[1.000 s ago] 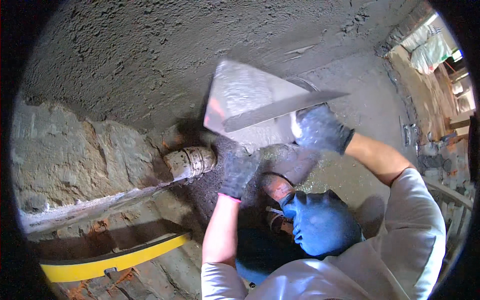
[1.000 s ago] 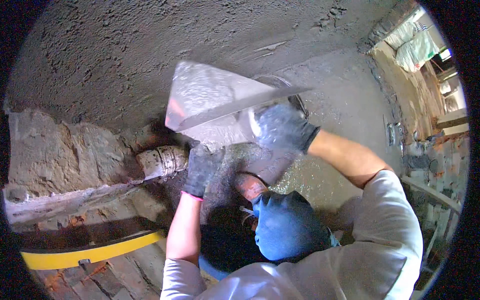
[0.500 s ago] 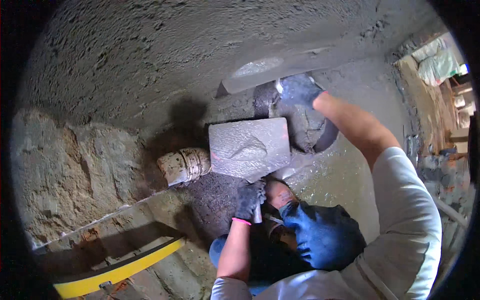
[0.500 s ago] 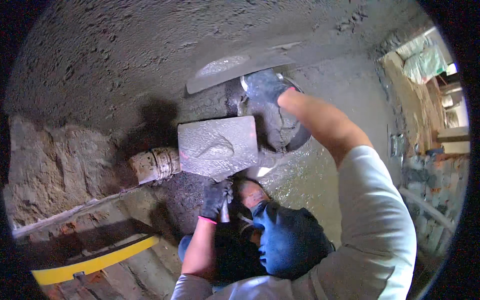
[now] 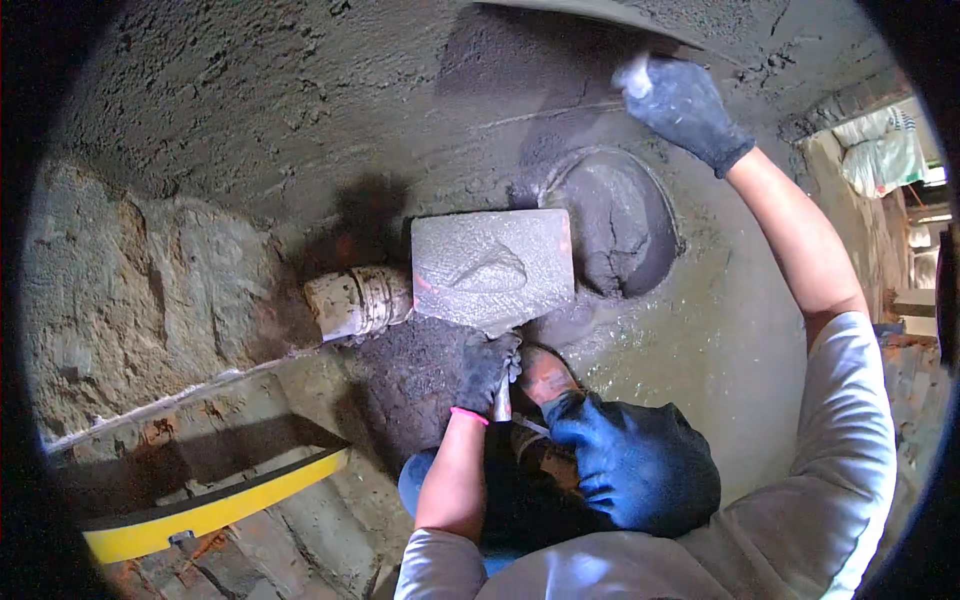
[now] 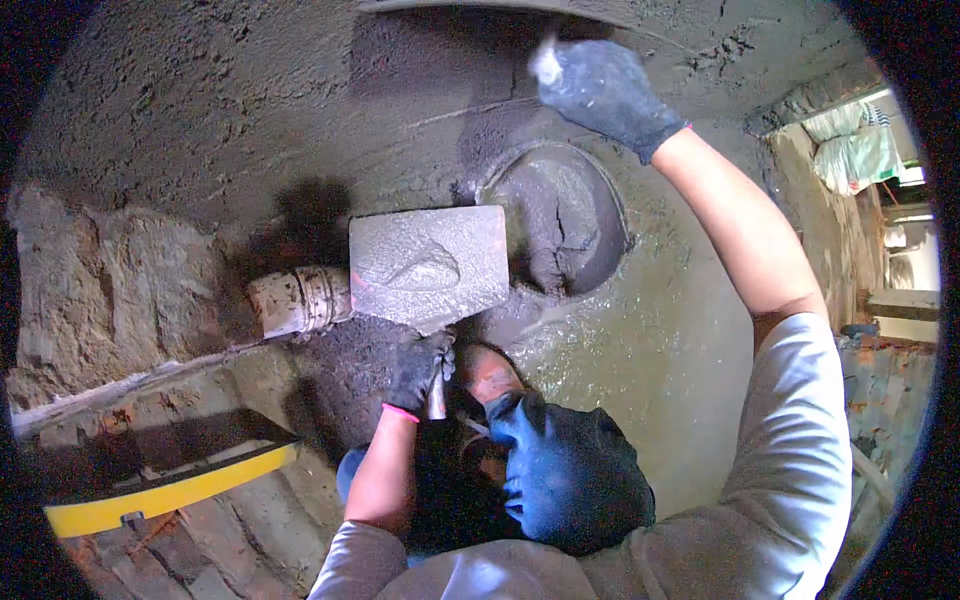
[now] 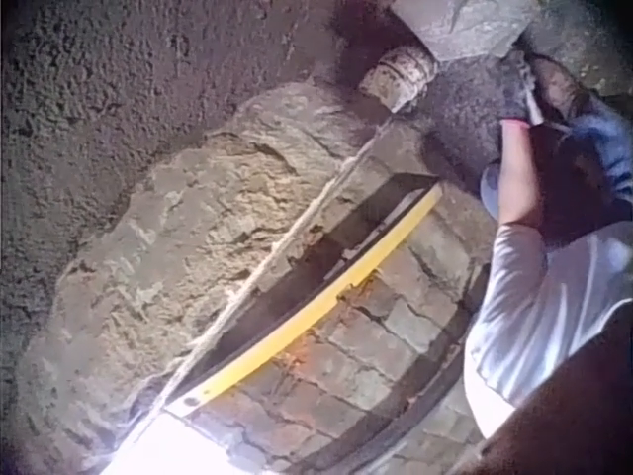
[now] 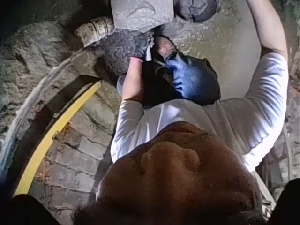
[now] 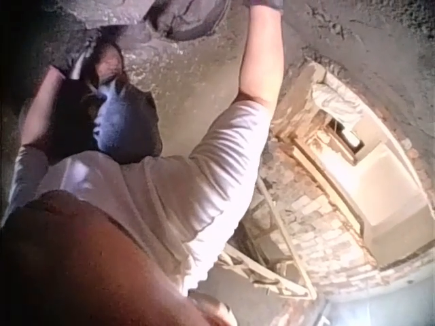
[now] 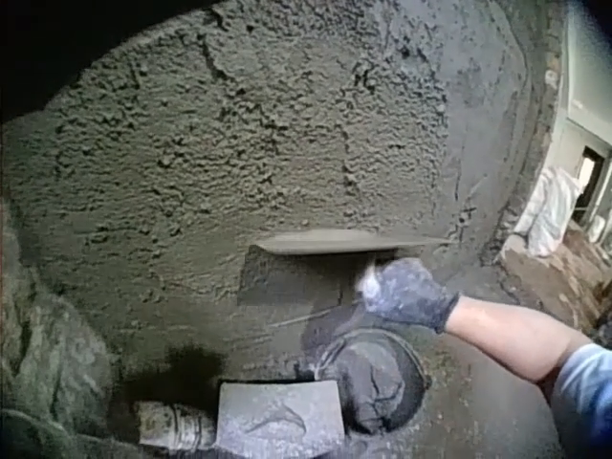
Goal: Applying and smoothing plaster or cement mixture onto a wall surface using a hawk and trowel.
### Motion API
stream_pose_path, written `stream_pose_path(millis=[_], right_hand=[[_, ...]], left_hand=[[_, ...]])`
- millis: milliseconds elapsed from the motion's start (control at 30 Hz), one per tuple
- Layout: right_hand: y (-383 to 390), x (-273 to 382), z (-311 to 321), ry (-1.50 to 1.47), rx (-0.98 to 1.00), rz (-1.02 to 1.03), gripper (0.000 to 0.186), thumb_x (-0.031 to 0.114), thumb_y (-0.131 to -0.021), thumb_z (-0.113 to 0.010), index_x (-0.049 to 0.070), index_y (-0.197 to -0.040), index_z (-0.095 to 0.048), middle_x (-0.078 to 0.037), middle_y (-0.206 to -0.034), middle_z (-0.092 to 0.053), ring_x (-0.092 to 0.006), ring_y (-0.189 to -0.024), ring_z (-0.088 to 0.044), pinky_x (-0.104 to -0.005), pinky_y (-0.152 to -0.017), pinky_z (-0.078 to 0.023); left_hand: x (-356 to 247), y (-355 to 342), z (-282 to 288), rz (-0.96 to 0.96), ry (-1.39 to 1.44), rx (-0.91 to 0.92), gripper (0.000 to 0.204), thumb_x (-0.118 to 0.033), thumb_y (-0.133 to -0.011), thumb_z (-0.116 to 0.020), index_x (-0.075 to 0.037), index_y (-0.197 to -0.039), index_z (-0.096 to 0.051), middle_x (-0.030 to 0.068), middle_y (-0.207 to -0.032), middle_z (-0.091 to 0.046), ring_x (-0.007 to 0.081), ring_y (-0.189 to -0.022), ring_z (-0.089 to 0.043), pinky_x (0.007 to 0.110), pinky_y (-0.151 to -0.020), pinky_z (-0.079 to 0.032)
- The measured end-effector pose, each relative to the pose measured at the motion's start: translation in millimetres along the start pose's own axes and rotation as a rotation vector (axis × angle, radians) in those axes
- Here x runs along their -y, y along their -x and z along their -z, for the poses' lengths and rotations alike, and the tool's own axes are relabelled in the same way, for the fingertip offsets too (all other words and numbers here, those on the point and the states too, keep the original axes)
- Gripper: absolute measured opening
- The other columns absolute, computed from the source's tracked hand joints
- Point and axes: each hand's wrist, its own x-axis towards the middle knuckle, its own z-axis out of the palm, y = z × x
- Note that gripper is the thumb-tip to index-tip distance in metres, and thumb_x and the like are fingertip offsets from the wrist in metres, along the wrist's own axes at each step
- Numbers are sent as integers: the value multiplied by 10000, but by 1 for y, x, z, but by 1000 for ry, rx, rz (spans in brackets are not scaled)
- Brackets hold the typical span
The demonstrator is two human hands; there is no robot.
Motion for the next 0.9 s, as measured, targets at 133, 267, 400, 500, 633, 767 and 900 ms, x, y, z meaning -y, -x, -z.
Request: stream_pose_path(millis=[133, 267, 400, 500, 633, 767, 900], right_hand=[[68, 19, -75, -317, -76, -306, 346, 313, -866, -522, 108, -1129, -615, -143, -1091, -622, -346, -1034, -559, -480, -937, -403], [70, 77, -127, -177, 27, -130, 305, 228, -821, -521, 60, -1054, -624, -182, -1044, -625, -350, -997, -578, -490, -920, -413], [30, 115, -141, -155, 318, 13, 249, 193, -775, -517, 28, -911, -643, -205, -943, -644, -324, -887, -625, -476, -800, -478], [9, 111, -125, -318, 665, -46, 374, 182, -770, -519, -40, -1061, -597, -183, -798, -631, -303, -782, -626, -503, -675, -481], [11, 73, -104, -335, 117, 228, 384, 193, -771, -534, -66, -1054, -552, -143, -706, -598, -290, -637, -591, -431, -526, -457], [-9, 77, -56, -190, 207, 116, 406, 254, -804, -549, -42, -1081, -530, -111, -746, -605, -261, -663, -597, -396, -532, -458], [18, 104, -27, -291, 190, -44, 375, 293, -859, -541, 37, -1133, -535, -117, -852, -641, -251, -714, -624, -367, -619, -508]], left_hand=[[-14, -2, -8, 51, -58, -29, 69, -78, -835, -568, -53, -772, -583, 30, -556, -537, 145, -411, -510, 272, -364, -403], [-15, 2, -7, -7, -48, -90, 77, -81, -838, -557, -58, -768, -579, 26, -550, -529, 150, -407, -507, 270, -374, -401], [1, -9, 7, 68, 86, -45, 106, -96, -849, -535, -59, -758, -574, 29, -553, -526, 152, -411, -506, 269, -380, -401], [12, -12, 13, 74, 210, -57, 51, -85, -826, -584, -40, -803, -583, 38, -547, -522, 143, -393, -489, 271, -334, -396], [4, -5, 5, 55, 104, -17, 92, -102, -851, -538, -34, -799, -571, 48, -556, -519, 163, -411, -499, 274, -364, -403], [5, -4, 9, 92, 228, -62, 69, -89, -833, -591, -35, -791, -576, 40, -531, -513, 157, -384, -484, 274, -332, -385], [-20, -2, -10, -8, 54, -177, 84, -107, -830, -607, -49, -773, -584, 26, -529, -517, 136, -383, -478, 270, -339, -382]])
